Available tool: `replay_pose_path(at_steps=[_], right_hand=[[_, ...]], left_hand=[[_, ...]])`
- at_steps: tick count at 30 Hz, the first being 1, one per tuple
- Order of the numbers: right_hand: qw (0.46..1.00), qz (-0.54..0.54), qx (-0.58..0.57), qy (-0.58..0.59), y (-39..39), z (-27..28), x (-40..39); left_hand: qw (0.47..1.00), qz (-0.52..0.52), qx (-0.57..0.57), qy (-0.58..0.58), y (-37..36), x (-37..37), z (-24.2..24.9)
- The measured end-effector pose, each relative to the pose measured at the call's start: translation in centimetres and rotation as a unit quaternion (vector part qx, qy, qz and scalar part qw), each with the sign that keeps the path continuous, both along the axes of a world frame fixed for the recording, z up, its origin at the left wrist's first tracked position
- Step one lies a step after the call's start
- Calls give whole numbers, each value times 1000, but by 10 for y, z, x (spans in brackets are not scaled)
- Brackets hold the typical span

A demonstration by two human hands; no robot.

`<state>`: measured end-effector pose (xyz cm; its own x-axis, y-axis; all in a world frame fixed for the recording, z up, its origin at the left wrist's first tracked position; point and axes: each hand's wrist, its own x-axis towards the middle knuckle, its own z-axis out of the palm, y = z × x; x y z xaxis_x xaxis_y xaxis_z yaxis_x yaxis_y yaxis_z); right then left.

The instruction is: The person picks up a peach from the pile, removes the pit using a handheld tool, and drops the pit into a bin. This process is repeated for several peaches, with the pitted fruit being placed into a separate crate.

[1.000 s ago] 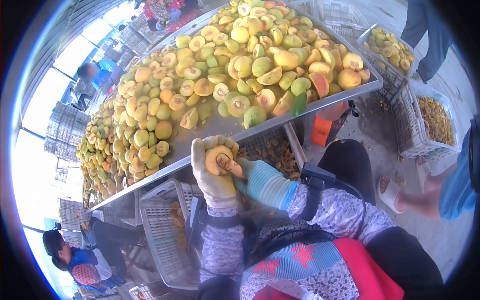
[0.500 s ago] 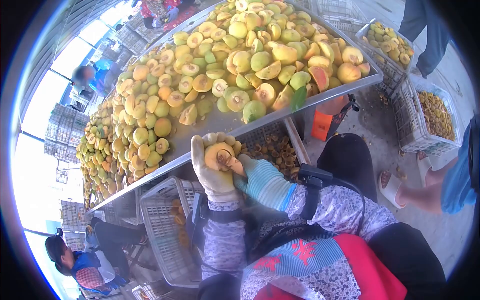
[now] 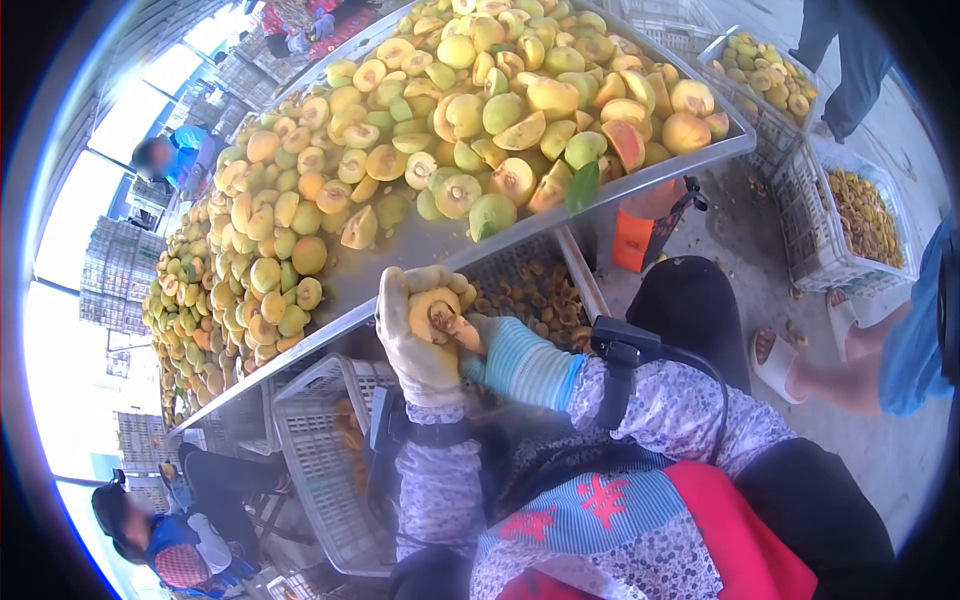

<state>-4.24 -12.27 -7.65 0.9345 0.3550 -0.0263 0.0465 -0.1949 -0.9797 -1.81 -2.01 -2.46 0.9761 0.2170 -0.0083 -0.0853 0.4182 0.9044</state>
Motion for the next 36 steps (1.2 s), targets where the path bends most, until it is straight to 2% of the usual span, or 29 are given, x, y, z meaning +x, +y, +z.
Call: replay_pose_path(at_steps=[1, 2, 5, 7, 8, 11, 13, 15, 17, 18, 20, 21, 22, 23, 24, 25, 26, 27, 30, 31, 33, 34, 36], right_hand=[[998, 8, 64, -2, 2, -2, 0], [998, 6, 64, 0, 2, -3, -1], [999, -6, 17, 37, 2, 0, -1], [992, 7, -102, 73, 0, 3, 3], [992, 7, -103, 72, -2, 5, 4], [993, 49, -86, 58, -10, 14, 1], [988, 110, 28, 106, -19, 27, -2], [985, 116, 24, 124, -22, 38, -4], [981, 125, 20, 144, -24, 42, -8], [978, 138, 26, 154, -25, 43, -9], [975, 149, 32, 164, -29, 39, -12], [930, 205, 142, 268, -30, 29, -16], [860, 256, 248, 364, -28, 18, -20], [776, 228, 378, 451, -24, 10, -21], [775, 229, 377, 453, -21, 3, -23], [886, 189, 283, 314, -16, 4, -21], [960, 141, 178, 161, -13, 4, -20], [960, 142, 179, 160, -12, 4, -20], [998, 50, 44, -4, -9, 3, -21], [998, 50, 45, -3, -11, 4, -20], [951, 155, 156, 218, -19, 10, -13], [950, 157, 156, 219, -21, 14, -10], [987, 148, -2, 65, -25, 20, -4]], left_hand=[[999, -5, 42, 14, 3, 3, -1], [996, -10, 84, 27, 4, 5, -2], [995, -25, 93, 40, 5, 7, -1], [992, -36, 107, 55, 8, 7, -5], [989, -46, 120, 69, 9, 7, -5], [988, -85, 96, 88, 10, 3, 4], [989, -92, 103, 60, 15, 5, 2], [988, -102, 112, 32, 11, 4, 1], [997, 37, 67, 14, -7, -1, 0], [997, 38, 67, 13, -4, -2, -1], [995, -80, -39, 44, 3, -2, 0], [985, -152, -64, 48, 6, -5, 3], [985, -152, -62, 48, 8, -3, 4], [980, -179, -67, 56, 9, -2, 3], [974, -204, -73, 65, 10, -1, 2], [974, -202, -74, 64, 11, 1, -2], [976, -188, -108, 36, 10, 4, -9], [975, -175, -140, 8, 10, 6, -13], [980, -134, -142, 22, 0, 5, -7], [981, -133, -142, 23, 2, 6, -9], [964, -178, -194, 41, 8, 9, -13], [964, -175, -195, 42, 8, 9, -14], [973, -133, -170, 78, 6, 13, -13]])
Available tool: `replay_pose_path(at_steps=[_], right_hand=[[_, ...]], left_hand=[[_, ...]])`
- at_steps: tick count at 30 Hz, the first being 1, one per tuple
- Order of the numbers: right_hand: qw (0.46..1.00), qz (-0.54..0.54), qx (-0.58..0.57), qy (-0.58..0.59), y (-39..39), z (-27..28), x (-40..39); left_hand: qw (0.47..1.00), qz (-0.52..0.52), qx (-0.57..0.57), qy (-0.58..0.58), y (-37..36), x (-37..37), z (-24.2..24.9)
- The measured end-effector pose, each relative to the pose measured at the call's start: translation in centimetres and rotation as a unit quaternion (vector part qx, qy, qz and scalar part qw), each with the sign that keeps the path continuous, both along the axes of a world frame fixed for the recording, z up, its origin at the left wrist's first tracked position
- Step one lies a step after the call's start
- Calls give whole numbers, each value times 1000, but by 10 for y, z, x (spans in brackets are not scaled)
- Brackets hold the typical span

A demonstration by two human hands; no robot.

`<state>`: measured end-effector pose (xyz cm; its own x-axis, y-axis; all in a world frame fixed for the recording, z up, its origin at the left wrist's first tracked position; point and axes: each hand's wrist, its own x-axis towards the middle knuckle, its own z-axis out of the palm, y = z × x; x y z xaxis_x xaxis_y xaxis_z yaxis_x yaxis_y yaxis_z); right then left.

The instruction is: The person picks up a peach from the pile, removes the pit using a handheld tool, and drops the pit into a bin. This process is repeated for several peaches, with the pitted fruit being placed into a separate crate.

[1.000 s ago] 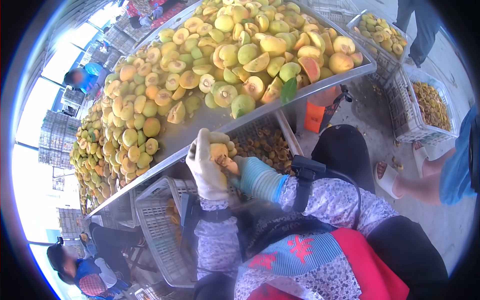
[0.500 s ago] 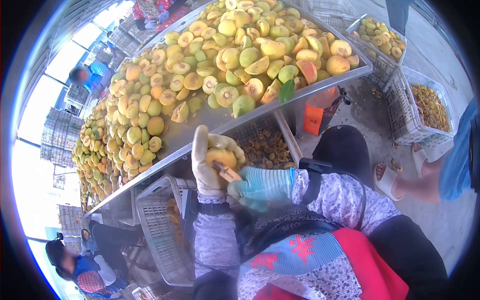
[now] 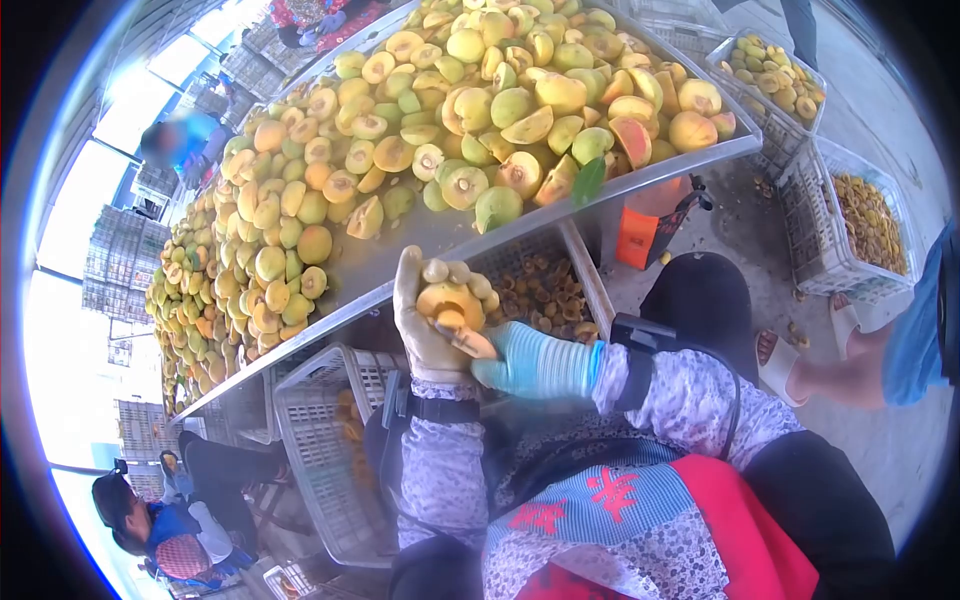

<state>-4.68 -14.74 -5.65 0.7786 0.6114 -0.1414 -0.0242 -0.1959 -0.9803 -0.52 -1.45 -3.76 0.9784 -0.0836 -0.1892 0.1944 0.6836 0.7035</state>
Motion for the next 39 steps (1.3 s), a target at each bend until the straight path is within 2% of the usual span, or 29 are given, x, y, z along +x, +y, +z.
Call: replay_pose_path(at_steps=[1, 2, 4, 5, 6, 8, 9, 10, 12, 14, 16, 17, 18, 20, 22, 24, 26, 28, 29, 30, 32, 33, 36, 37, 38, 39], right_hand=[[995, -52, -33, -76, 6, -13, -3], [995, -52, -33, -76, 9, -22, -6], [976, -112, -125, -142, 13, -30, -7], [971, -120, -145, -147, 12, -27, -5], [971, -117, -143, -152, 14, -27, -1], [981, -187, -23, 49, 22, -35, 12], [980, -195, -27, -17, 18, -43, 14], [981, -192, -23, -16, 21, -44, 14], [978, -188, -88, -14, 22, -43, 18], [979, -195, -47, -16, 27, -30, 13], [971, -191, 134, -46, 37, -14, 3], [955, -207, 185, -106, 45, -12, 0], [955, -207, 184, -106, 45, -7, 0], [966, -146, 103, -187, 36, 11, -1], [963, -161, 56, -210, 37, 1, 5], [940, -208, 6, -269, 36, -9, 9], [944, -211, 33, -250, 22, -4, 11], [955, -190, -185, -129, 8, 0, 20], [938, -234, -173, -187, 8, -6, 21], [938, -235, -173, -188, 9, -8, 18], [949, -200, 22, -243, 14, 14, 4], [933, -183, -2, -309, 20, 11, 4], [939, -139, -56, -310, 16, 5, 9], [970, -151, 125, -145, 23, 0, 3], [969, -154, 123, -151, 19, -5, 6], [946, -166, -4, -280, 13, -11, 9]], left_hand=[[998, -18, -52, -1, 7, 7, -9], [998, -18, -52, -1, 11, 10, -10], [989, 61, -135, 14, 18, 14, -7], [989, 107, -95, 39, 24, 11, 1], [989, 123, -78, 8, 29, 6, 4], [989, 88, -84, -80, 63, 0, 7], [986, 143, -60, -56, 80, -6, 12], [978, 201, -38, -32, 93, -13, 19], [969, 229, -39, -82, 127, -26, 17], [946, 321, 23, -41, 132, -38, 28], [955, 266, 99, -84, 122, -41, 23], [970, 238, 37, -34, 111, -38, 25], [976, 206, 8, -69, 92, -37, 26], [965, 253, 64, -26, 57, -30, 24], [973, 191, 131, -17, 33, -34, 26], [978, 173, 107, -44, 24, -29, 21], [982, 177, 60, 0, 23, -28, 24], [981, 185, 61, -14, 26, -27, 22], [980, 191, 55, -5, 27, -27, 22], [979, 195, 50, 5, 27, -26, 21], [983, 169, 75, 1, 26, -29, 19], [985, 142, 101, -2, 25, -31, 17], [990, 120, 57, -52, 23, -28, 4], [989, 130, 66, -30, 21, -30, 5], [989, 126, 63, -35, 24, -30, 4], [986, 155, 58, -22, 31, -29, 1]])
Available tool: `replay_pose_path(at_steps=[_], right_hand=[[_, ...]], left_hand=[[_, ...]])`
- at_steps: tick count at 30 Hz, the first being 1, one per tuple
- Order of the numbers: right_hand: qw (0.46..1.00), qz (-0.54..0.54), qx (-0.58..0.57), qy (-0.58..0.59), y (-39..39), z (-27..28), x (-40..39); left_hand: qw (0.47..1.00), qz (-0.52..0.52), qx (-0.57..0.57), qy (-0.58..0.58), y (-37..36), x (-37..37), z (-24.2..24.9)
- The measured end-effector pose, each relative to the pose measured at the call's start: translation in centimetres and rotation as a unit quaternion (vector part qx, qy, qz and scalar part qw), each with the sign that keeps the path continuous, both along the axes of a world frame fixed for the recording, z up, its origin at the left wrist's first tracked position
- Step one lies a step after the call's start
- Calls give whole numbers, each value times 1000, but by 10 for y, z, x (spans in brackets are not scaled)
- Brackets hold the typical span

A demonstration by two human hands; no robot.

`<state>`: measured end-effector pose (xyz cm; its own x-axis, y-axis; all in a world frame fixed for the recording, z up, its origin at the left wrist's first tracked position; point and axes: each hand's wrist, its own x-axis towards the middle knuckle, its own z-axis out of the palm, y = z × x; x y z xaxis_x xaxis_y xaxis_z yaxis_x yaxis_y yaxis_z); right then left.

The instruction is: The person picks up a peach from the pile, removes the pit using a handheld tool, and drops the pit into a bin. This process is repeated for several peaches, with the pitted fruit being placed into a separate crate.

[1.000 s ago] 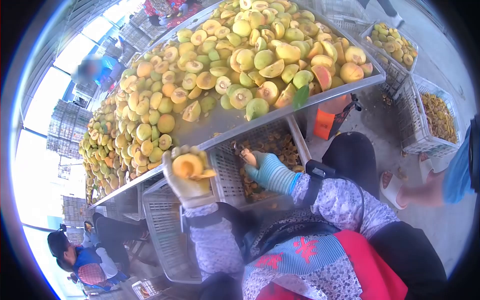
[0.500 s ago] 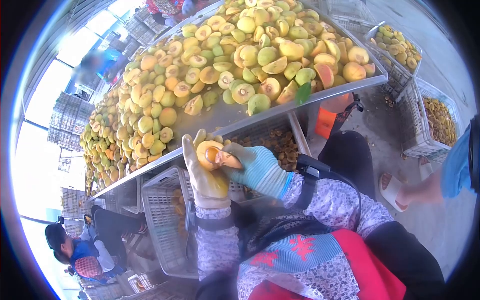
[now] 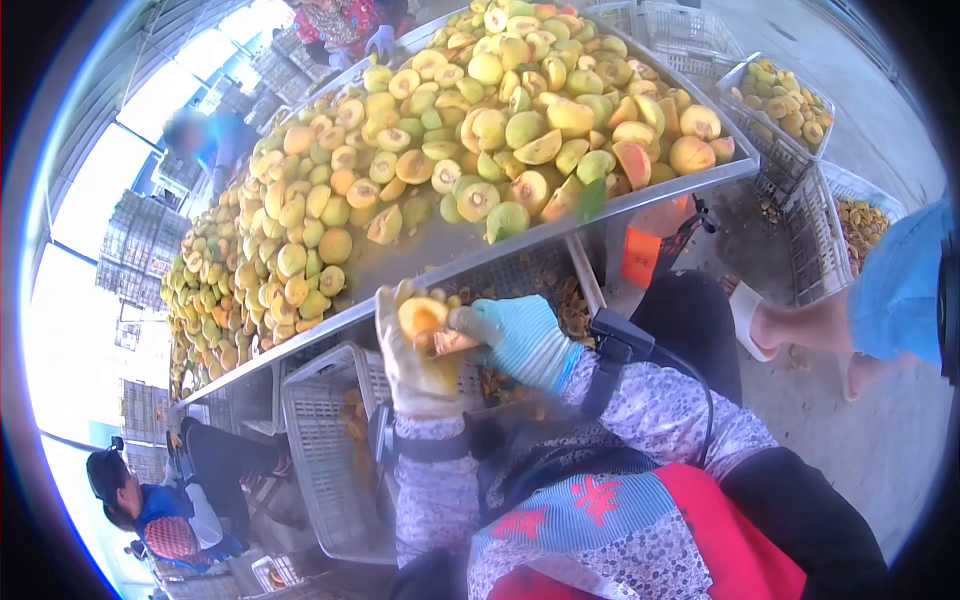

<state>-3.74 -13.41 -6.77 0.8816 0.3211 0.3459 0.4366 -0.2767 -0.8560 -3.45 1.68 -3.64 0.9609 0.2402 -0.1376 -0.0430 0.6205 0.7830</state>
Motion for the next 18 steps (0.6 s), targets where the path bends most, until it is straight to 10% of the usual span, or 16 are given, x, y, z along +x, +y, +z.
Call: replay_pose_path(at_steps=[4, 6, 7, 9, 10, 11, 13, 14, 16, 18], right_hand=[[962, -113, -246, 36, -17, -20, 16], [960, -133, -245, 40, -23, -26, 15], [962, -124, -241, 44, -24, -20, 13], [966, -104, -234, 42, -25, -9, 10], [966, -103, -227, 69, -26, -5, 7], [965, -105, -219, 97, -28, -3, 5], [973, -91, -198, 73, -31, -2, 1], [977, -87, -183, 67, -33, 4, -2], [983, -86, -153, 58, -35, 5, -3], [983, -92, -143, 67, -35, 6, -1]], left_hand=[[989, 144, 16, -25, 42, -24, 11], [898, 248, 356, -67, 93, -51, -8], [917, 189, 349, 31, 120, -73, 2], [578, 255, 769, 96, 127, -118, 9], [809, 225, 527, 132, 182, -135, -25], [806, 231, 528, 134, 207, -163, -46], [436, 106, 841, 302, 231, -196, -71], [437, 109, 841, 300, 211, -186, -59], [866, 349, 310, 179, 151, -161, -35], [798, 265, 526, 126, 81, -124, 17]])
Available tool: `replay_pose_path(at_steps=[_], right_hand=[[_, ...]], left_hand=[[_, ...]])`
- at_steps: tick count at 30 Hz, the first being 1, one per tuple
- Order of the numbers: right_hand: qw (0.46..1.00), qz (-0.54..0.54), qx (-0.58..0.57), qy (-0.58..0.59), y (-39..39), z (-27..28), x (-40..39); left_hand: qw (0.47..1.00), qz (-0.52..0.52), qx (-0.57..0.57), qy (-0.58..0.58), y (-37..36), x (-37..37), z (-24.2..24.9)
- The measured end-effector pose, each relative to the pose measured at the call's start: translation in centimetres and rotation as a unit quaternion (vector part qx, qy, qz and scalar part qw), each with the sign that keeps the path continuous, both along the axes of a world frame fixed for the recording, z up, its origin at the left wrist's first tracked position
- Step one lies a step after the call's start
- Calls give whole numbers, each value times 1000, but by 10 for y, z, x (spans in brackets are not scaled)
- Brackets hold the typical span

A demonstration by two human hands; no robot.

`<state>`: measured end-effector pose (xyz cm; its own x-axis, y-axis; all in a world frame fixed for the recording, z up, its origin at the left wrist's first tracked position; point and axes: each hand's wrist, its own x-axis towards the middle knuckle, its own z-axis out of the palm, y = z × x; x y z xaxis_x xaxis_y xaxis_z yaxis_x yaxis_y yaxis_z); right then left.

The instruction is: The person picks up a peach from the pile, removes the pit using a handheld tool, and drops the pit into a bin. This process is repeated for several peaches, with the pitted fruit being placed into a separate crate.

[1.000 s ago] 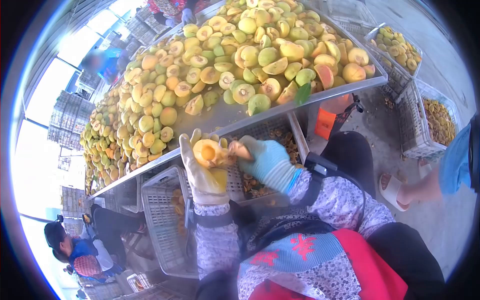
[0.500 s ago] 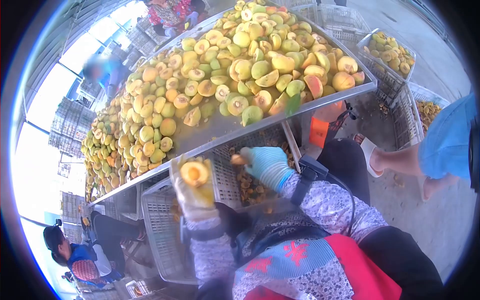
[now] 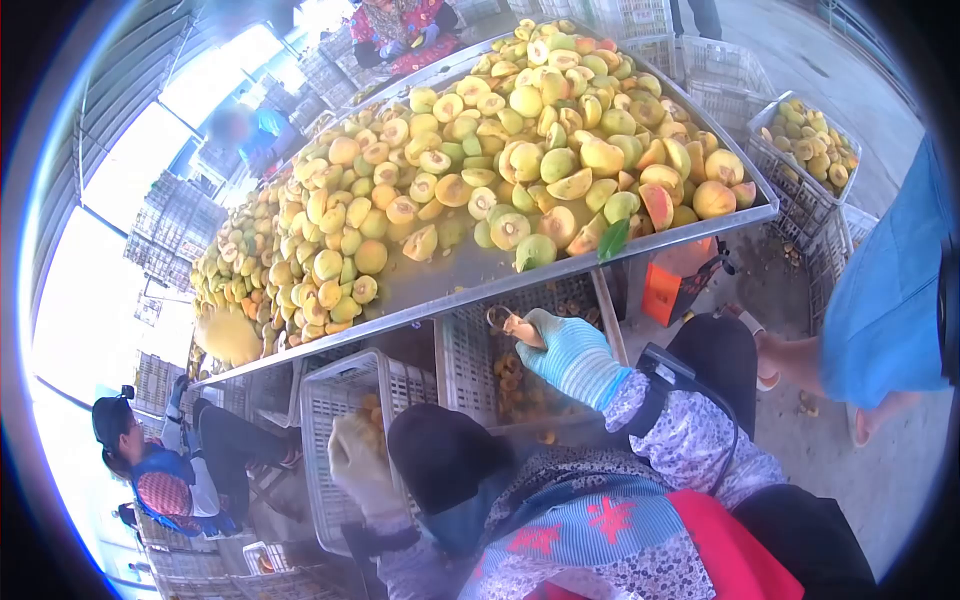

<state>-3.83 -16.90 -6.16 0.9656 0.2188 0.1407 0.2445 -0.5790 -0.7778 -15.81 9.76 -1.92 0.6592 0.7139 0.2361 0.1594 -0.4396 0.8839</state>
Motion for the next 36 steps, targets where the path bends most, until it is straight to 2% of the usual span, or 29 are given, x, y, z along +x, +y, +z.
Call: replay_pose_path(at_steps=[2, 3, 4, 6, 7, 8, 9, 10, 11, 12, 14, 16, 17, 18, 19, 21, 22, 24, 26, 27, 28, 29, 32, 33, 35, 36], right_hand=[[1000, -6, 10, 10, 1, 2, 1], [1000, -11, 7, 28, 0, 4, 2], [999, -13, 5, 46, 1, 6, 1], [999, -14, 8, 47, -1, 4, 3], [999, -16, 10, 47, -3, 3, 5], [999, -18, 8, 48, -3, 1, 6], [999, -15, -1, 47, -4, -2, 7], [999, -12, -9, 46, -4, -3, 9], [999, -15, -10, 49, -4, -2, 9], [999, -19, 2, 47, -3, 1, 9], [999, -23, 13, 47, 1, 2, 12], [998, -47, 38, 32, 7, 2, 14], [998, -47, 38, 32, 9, 1, 16], [995, -42, 87, 3, 11, -1, 19], [990, -37, 137, -26, 13, -1, 21], [987, -31, 155, -21, 16, 12, 23], [972, -31, 232, -6, 19, 17, 22], [936, -22, 351, 23, 30, 21, 25], [927, -32, 374, -4, 41, 17, 22], [917, -41, 396, -32, 43, 16, 20], [928, -33, 369, -48, 39, 18, 21], [928, -32, 367, -48, 36, 16, 22], [988, -60, 138, -37, 31, 10, 29], [988, -60, 137, -37, 30, 10, 26], [978, -70, 149, -129, 29, 9, 16], [964, -36, 174, -197, 32, 6, 16]], left_hand=[[985, -60, -156, -42, -27, 51, 17], [972, -125, -187, -68, -34, 83, 18], [973, -111, -202, 8, -51, 118, 36], [992, -92, 46, 73, -36, 200, 3], [976, -81, 174, 106, -40, 230, 4], [969, -82, 192, 131, -50, 250, 15], [961, -53, 202, 179, -33, 292, -2], [967, -12, 140, 214, -42, 306, 4], [920, -108, 259, 274, -10, 332, -24], [929, -115, 219, 274, -11, 341, -33], [937, -122, 177, 276, -21, 338, -33], [947, -172, 230, 146, -35, 317, -31], [947, -173, 229, 146, -44, 304, -26], [974, -223, 29, 33, -53, 289, -21], [946, -260, -173, -82, -63, 273, -15], [930, -280, -215, -102, -86, 225, 16], [911, -296, -258, -124, -92, 206, 21], [900, -343, -228, -139, -96, 181, 6], [894, -361, -230, -133, -112, 151, 16], [827, -361, -405, -147, -119, 140, 20], [732, -347, -566, -155, -122, 134, 21], [731, -346, -567, -156, -120, 134, 16], [784, -356, -469, -195, -113, 135, 5], [784, -356, -469, -195, -112, 135, 5], [824, -324, -426, -188, -105, 136, 8], [830, -335, -415, -163, -100, 136, 6]])
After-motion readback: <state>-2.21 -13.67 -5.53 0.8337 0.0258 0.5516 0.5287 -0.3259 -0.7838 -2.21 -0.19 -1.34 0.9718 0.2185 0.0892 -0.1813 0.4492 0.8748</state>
